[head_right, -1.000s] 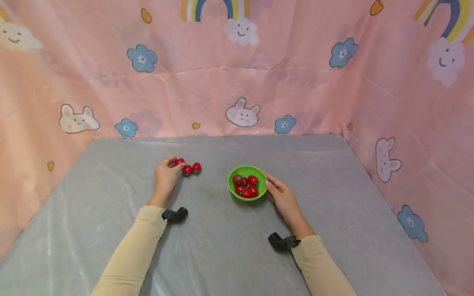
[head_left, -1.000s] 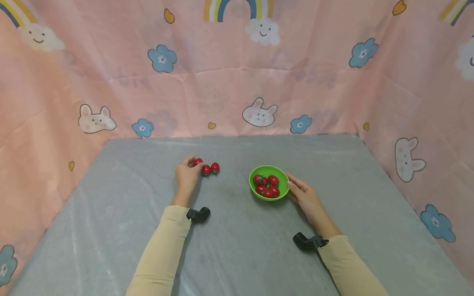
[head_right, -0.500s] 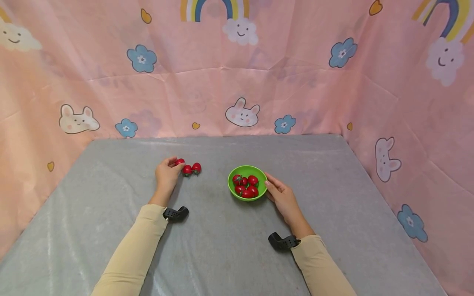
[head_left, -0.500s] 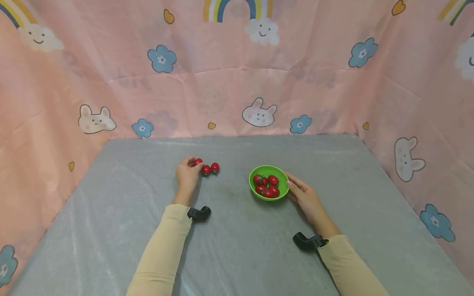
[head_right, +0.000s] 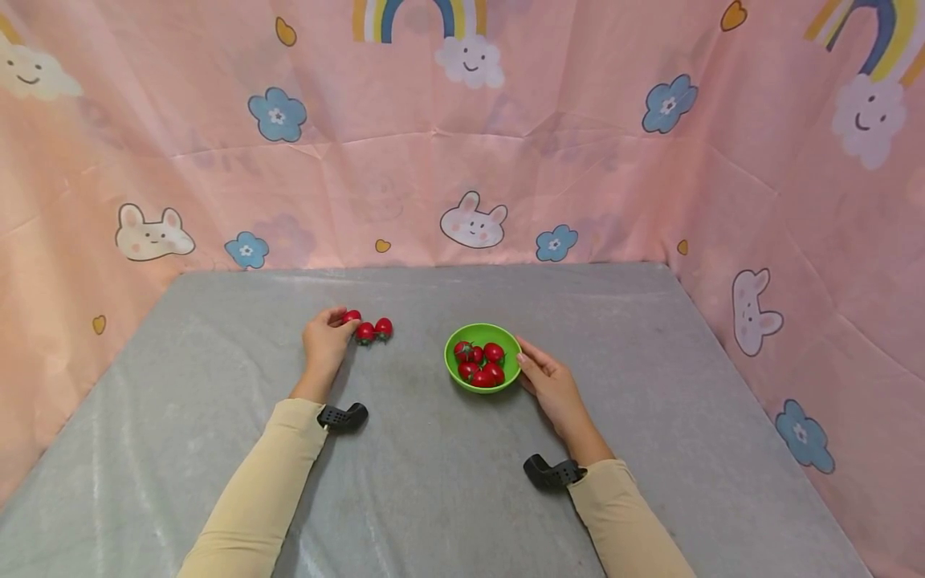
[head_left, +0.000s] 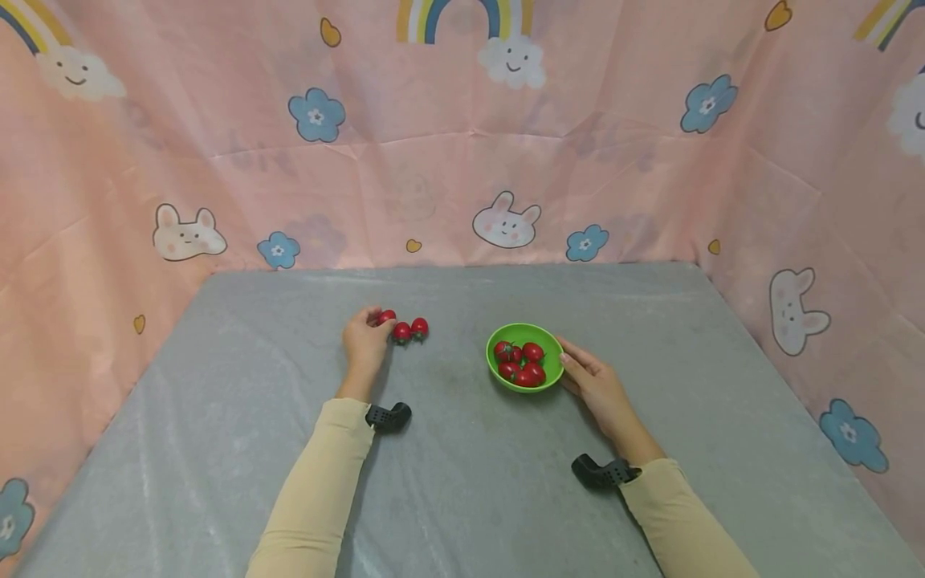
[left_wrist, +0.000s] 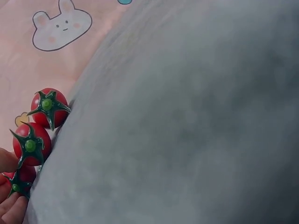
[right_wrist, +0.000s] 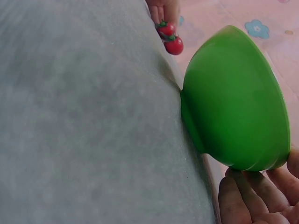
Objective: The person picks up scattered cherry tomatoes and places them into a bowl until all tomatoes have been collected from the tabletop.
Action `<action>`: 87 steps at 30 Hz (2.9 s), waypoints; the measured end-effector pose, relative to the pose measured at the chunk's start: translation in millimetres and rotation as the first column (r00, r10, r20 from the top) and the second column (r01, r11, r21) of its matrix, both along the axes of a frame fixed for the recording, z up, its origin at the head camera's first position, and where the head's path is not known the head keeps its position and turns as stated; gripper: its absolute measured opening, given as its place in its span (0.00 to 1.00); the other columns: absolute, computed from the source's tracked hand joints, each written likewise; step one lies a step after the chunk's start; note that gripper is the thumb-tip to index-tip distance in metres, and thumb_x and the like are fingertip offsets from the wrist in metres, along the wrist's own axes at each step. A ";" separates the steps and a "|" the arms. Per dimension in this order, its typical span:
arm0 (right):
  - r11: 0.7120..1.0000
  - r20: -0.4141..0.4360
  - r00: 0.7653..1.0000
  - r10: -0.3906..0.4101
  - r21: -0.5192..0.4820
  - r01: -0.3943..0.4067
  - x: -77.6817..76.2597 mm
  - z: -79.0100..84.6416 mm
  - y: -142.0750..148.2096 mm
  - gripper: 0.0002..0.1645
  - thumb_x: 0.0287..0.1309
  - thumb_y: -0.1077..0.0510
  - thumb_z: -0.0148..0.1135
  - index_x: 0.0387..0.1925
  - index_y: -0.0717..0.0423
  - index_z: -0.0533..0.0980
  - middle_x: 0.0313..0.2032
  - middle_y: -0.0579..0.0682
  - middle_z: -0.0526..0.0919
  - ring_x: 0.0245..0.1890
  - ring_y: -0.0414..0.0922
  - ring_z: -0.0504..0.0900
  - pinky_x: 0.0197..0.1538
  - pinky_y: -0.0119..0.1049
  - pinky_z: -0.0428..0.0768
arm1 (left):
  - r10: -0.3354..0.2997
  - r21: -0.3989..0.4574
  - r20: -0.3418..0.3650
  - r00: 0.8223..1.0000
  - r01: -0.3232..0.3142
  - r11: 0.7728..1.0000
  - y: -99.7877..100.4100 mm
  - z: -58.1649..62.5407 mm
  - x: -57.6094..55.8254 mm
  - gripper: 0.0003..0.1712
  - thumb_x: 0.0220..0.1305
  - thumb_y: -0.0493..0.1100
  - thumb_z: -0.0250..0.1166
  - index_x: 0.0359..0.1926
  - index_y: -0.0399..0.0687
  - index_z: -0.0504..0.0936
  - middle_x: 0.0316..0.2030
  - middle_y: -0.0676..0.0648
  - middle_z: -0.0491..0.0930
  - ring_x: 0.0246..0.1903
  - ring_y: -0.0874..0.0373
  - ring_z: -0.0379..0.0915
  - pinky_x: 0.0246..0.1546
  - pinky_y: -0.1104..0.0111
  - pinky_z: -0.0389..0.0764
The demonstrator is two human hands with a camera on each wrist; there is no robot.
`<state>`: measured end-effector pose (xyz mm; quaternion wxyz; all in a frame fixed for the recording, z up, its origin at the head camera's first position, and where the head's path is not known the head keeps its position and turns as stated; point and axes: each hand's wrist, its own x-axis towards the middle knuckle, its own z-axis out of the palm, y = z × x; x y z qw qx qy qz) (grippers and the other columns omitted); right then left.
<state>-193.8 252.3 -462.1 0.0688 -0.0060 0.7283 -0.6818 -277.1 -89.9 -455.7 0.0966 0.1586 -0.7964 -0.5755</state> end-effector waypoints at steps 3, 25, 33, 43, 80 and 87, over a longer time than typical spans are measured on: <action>1.000 0.002 1.000 0.000 0.018 0.000 0.9 -0.2 -0.2 0.33 0.76 0.49 0.48 0.75 0.57 0.58 0.75 0.55 0.60 0.56 0.19 0.73 0.55 0.20 0.77 | -0.001 0.005 0.002 1.000 0.001 1.000 -1.2 -0.2 0.4 0.23 0.64 0.37 0.67 0.60 0.34 0.78 0.59 0.35 0.79 0.61 0.44 0.75 0.60 0.55 0.77; 1.000 -0.001 1.000 0.000 0.008 0.000 1.0 -0.3 0.4 0.34 0.76 0.48 0.48 0.75 0.58 0.58 0.75 0.55 0.59 0.54 0.17 0.73 0.55 0.20 0.76 | -0.058 0.028 -0.055 0.997 0.060 0.998 18.0 22.9 12.8 0.21 0.62 0.40 0.69 0.56 0.37 0.82 0.53 0.36 0.83 0.56 0.48 0.80 0.55 0.57 0.81; 1.000 0.006 1.000 -0.003 0.007 0.003 1.5 0.5 -0.2 0.34 0.75 0.48 0.49 0.75 0.58 0.58 0.75 0.56 0.59 0.54 0.17 0.73 0.55 0.20 0.76 | -0.107 0.014 -0.042 0.993 0.108 0.994 31.5 23.9 16.4 0.19 0.61 0.40 0.70 0.54 0.40 0.84 0.51 0.38 0.85 0.53 0.50 0.82 0.48 0.61 0.83; 1.000 0.001 1.000 -0.003 0.004 0.003 1.8 1.3 0.2 0.35 0.75 0.48 0.49 0.75 0.59 0.57 0.75 0.57 0.58 0.54 0.17 0.74 0.55 0.20 0.76 | -0.160 -0.046 -0.065 0.985 0.157 0.986 45.1 29.0 22.5 0.19 0.61 0.40 0.71 0.53 0.40 0.85 0.49 0.38 0.86 0.50 0.50 0.82 0.46 0.61 0.84; 1.000 0.002 1.000 -0.007 -0.011 0.007 1.7 2.8 0.0 0.33 0.75 0.51 0.49 0.74 0.59 0.59 0.75 0.57 0.60 0.54 0.18 0.74 0.55 0.21 0.77 | -0.480 0.005 -0.130 0.868 0.485 0.875 128.8 38.9 52.4 0.17 0.59 0.38 0.72 0.51 0.39 0.86 0.47 0.41 0.87 0.51 0.51 0.84 0.48 0.66 0.85; 1.000 0.010 1.000 -0.005 -0.015 0.005 1.7 3.0 0.3 0.32 0.76 0.51 0.49 0.74 0.59 0.59 0.74 0.57 0.61 0.53 0.19 0.75 0.55 0.21 0.77 | -0.504 -0.112 -0.143 0.852 0.492 0.863 139.6 41.2 55.2 0.17 0.59 0.38 0.72 0.50 0.40 0.86 0.46 0.41 0.87 0.48 0.52 0.85 0.47 0.65 0.85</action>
